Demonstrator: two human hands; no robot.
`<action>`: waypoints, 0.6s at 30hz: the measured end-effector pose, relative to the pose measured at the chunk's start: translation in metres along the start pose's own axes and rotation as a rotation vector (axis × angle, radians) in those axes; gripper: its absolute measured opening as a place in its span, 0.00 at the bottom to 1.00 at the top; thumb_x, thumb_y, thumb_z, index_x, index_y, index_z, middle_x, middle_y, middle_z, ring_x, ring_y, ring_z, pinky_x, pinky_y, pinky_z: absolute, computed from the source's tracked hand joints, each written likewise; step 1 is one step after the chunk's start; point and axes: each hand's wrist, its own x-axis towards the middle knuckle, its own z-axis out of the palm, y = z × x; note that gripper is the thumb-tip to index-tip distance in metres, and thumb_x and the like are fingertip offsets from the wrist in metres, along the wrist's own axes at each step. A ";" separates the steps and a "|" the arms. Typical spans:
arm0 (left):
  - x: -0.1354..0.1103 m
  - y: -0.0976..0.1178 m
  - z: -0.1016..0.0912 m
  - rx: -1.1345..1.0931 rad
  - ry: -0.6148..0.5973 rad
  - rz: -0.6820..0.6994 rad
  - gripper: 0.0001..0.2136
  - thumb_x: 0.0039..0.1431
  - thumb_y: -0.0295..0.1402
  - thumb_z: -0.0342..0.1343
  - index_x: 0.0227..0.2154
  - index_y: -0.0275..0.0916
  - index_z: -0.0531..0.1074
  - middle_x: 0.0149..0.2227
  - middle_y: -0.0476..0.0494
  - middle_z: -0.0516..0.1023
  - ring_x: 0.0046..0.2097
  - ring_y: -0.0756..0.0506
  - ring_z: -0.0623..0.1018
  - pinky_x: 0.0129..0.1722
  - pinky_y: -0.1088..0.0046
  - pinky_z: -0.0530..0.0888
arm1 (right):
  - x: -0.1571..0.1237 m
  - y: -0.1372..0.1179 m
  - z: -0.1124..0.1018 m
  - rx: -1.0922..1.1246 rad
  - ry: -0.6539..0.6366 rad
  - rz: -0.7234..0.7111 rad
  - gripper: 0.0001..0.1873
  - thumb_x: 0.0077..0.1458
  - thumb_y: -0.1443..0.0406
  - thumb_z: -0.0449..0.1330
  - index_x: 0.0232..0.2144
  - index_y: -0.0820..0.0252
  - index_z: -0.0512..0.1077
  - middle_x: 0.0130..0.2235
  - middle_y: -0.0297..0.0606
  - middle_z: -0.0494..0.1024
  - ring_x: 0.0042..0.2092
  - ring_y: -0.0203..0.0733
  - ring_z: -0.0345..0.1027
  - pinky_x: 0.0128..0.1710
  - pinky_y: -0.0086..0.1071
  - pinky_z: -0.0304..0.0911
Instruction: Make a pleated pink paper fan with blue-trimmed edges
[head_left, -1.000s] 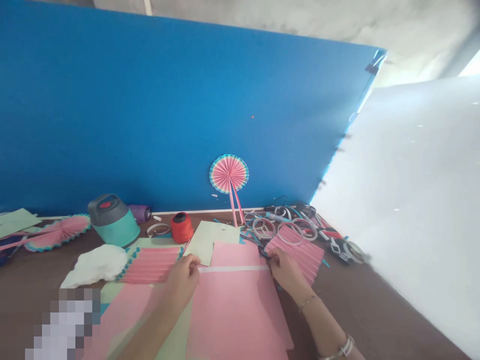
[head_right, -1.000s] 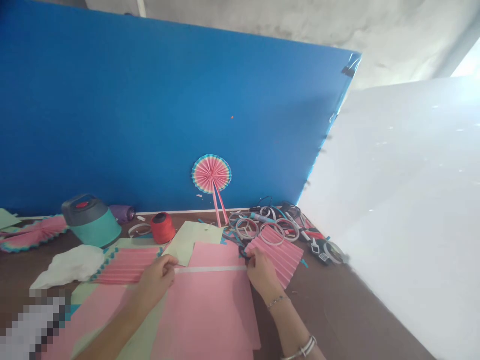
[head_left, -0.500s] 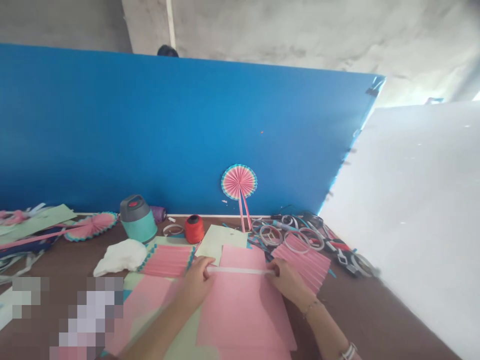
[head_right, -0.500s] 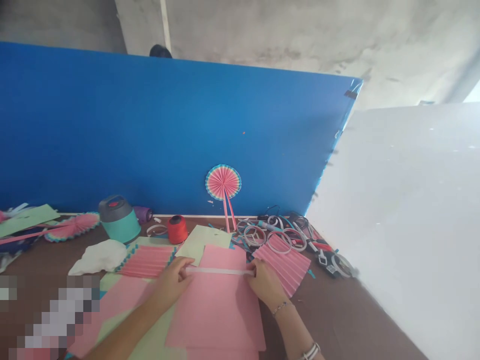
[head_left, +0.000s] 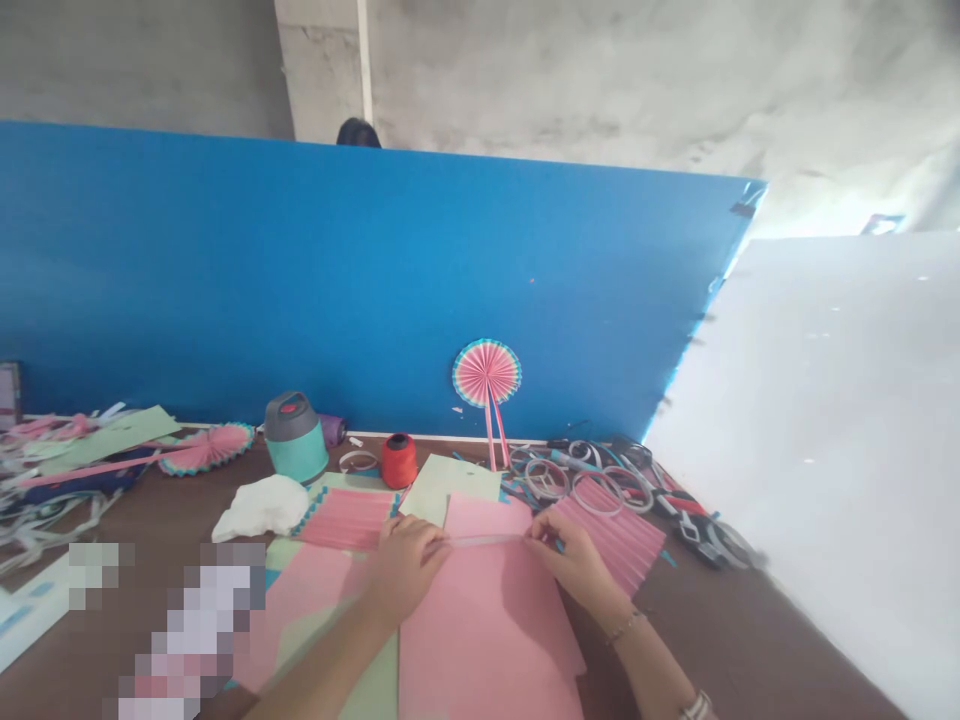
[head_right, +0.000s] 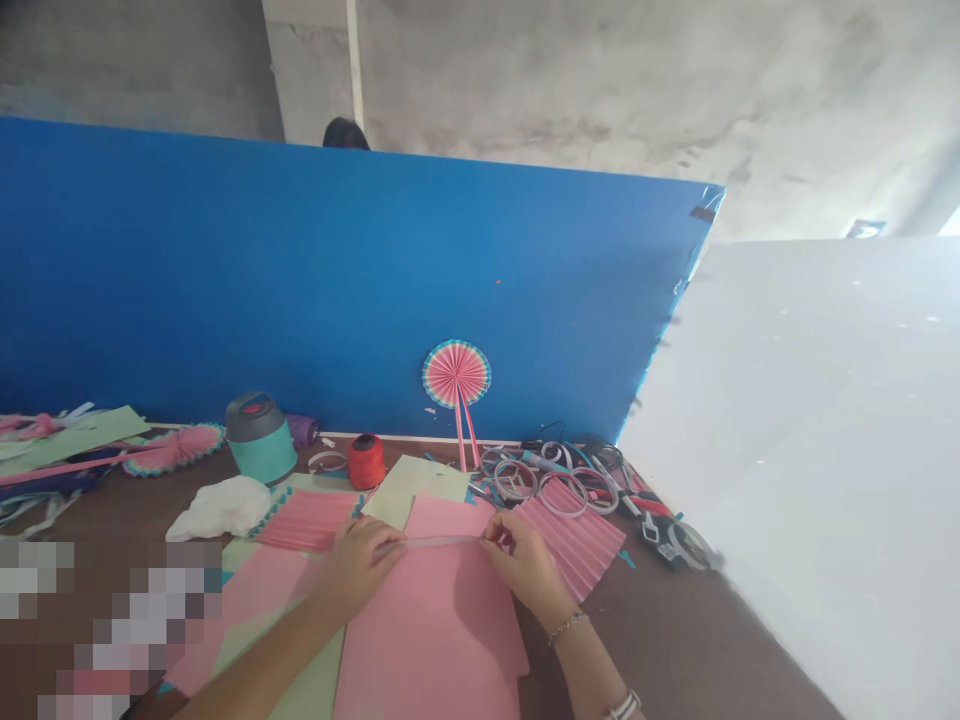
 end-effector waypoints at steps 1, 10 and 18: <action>0.000 0.001 -0.002 -0.020 -0.003 -0.023 0.08 0.54 0.35 0.51 0.29 0.43 0.75 0.33 0.48 0.79 0.41 0.43 0.73 0.50 0.61 0.59 | 0.001 0.001 0.000 0.030 0.009 -0.004 0.04 0.45 0.64 0.54 0.22 0.59 0.64 0.25 0.32 0.68 0.28 0.36 0.62 0.29 0.28 0.57; 0.008 -0.007 -0.017 -0.287 -0.069 -0.196 0.11 0.50 0.39 0.50 0.24 0.38 0.72 0.26 0.49 0.75 0.32 0.46 0.72 0.33 0.73 0.65 | 0.007 0.026 -0.014 0.119 0.017 0.077 0.08 0.47 0.61 0.54 0.23 0.59 0.62 0.21 0.29 0.65 0.24 0.34 0.60 0.24 0.28 0.56; 0.002 0.006 -0.016 -0.222 -0.045 -0.057 0.09 0.52 0.37 0.51 0.24 0.41 0.73 0.30 0.47 0.76 0.38 0.45 0.73 0.41 0.70 0.65 | -0.003 -0.009 -0.001 -0.375 0.077 -0.349 0.18 0.49 0.60 0.60 0.43 0.55 0.71 0.49 0.44 0.72 0.53 0.50 0.60 0.51 0.45 0.55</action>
